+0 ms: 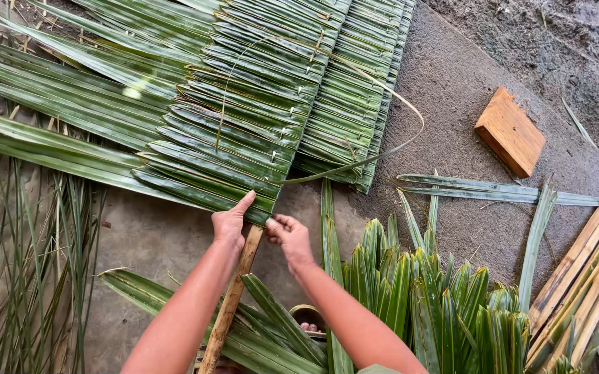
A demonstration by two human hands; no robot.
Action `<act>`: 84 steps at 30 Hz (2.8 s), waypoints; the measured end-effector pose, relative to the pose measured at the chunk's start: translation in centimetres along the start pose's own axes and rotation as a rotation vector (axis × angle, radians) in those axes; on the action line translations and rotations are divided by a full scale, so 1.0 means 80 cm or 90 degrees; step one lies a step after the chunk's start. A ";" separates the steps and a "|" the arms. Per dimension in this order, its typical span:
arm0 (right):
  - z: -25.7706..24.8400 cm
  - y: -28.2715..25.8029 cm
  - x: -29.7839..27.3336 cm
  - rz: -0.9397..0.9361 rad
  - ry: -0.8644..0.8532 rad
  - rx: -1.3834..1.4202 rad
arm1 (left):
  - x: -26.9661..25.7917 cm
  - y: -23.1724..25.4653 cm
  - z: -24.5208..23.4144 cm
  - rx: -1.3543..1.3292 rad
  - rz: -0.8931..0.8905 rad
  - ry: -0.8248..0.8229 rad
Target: Weaving and securing palm leaves onto a wooden rod to create thatch roofing.
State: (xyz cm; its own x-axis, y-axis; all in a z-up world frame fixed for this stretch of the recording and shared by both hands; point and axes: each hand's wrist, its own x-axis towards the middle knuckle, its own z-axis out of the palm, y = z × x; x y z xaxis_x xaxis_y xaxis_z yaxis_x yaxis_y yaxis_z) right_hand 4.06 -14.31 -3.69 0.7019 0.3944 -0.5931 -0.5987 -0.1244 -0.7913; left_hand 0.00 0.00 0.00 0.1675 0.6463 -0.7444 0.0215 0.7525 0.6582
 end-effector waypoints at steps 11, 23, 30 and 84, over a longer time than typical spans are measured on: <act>0.016 -0.006 0.121 0.156 -0.017 0.026 | 0.035 -0.016 -0.002 -0.001 0.019 0.023; 0.012 -0.019 0.138 0.177 -0.073 0.007 | 0.035 -0.019 -0.001 -0.038 0.030 0.034; 0.025 -0.021 0.141 0.204 -0.035 -0.038 | 0.057 -0.039 -0.002 -0.134 -0.068 0.020; 0.058 -0.218 0.143 -0.373 -0.152 -0.350 | 0.039 -0.037 0.031 -0.162 -0.046 0.163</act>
State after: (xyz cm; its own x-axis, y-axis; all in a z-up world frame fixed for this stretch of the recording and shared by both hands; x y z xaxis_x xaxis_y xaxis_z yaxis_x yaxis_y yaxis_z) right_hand 20.76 -3.43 3.98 0.7035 0.7078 -0.0643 0.1548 -0.2409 -0.9581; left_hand 2.90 -0.52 -3.99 -0.0777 0.5768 -0.8132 -0.2265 0.7841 0.5778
